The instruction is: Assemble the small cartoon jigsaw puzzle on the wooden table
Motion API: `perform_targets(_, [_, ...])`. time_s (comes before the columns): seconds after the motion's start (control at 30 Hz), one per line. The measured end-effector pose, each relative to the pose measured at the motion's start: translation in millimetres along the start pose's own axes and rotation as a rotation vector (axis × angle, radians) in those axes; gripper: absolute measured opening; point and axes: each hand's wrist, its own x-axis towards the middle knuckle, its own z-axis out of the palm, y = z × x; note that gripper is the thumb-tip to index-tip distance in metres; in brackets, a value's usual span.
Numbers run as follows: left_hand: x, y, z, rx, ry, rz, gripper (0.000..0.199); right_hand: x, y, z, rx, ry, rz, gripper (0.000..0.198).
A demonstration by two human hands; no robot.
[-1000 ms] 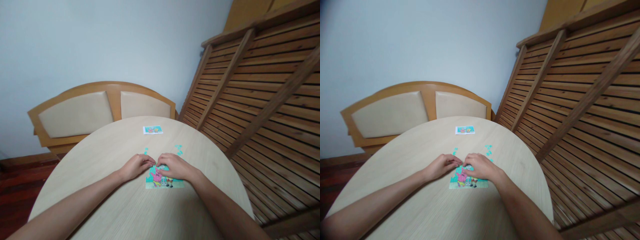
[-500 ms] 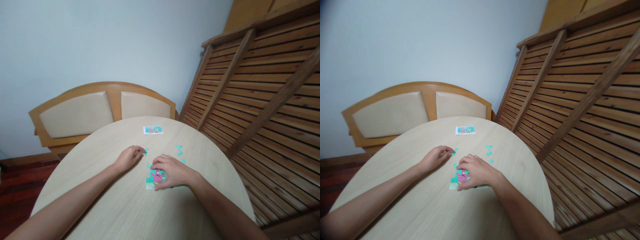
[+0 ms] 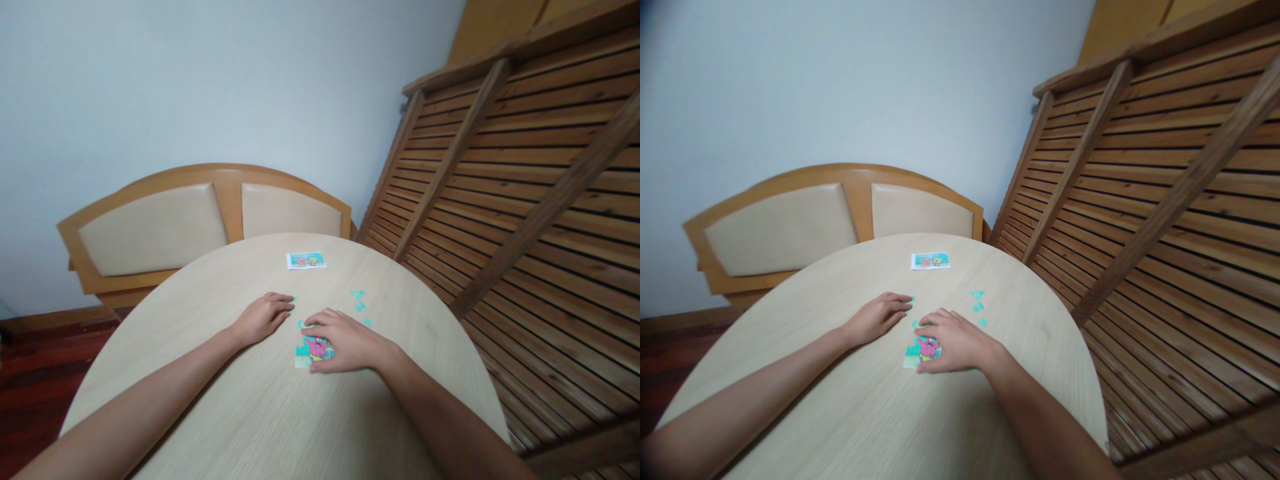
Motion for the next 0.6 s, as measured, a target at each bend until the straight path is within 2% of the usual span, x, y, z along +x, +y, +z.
perform_targets(0.3, [1.3, 12.8, -9.2, -0.012, -0.035, -0.004, 0.017, -2.1, 10.1, 0.7, 0.020, 0.016, 0.029, 0.066])
perform_targets(0.6, [-0.1, 22.7, -8.1, -0.202, -0.108, -0.163, 0.017, -3.2, 12.8, 1.5, 0.019, 0.016, 0.046, 0.066])
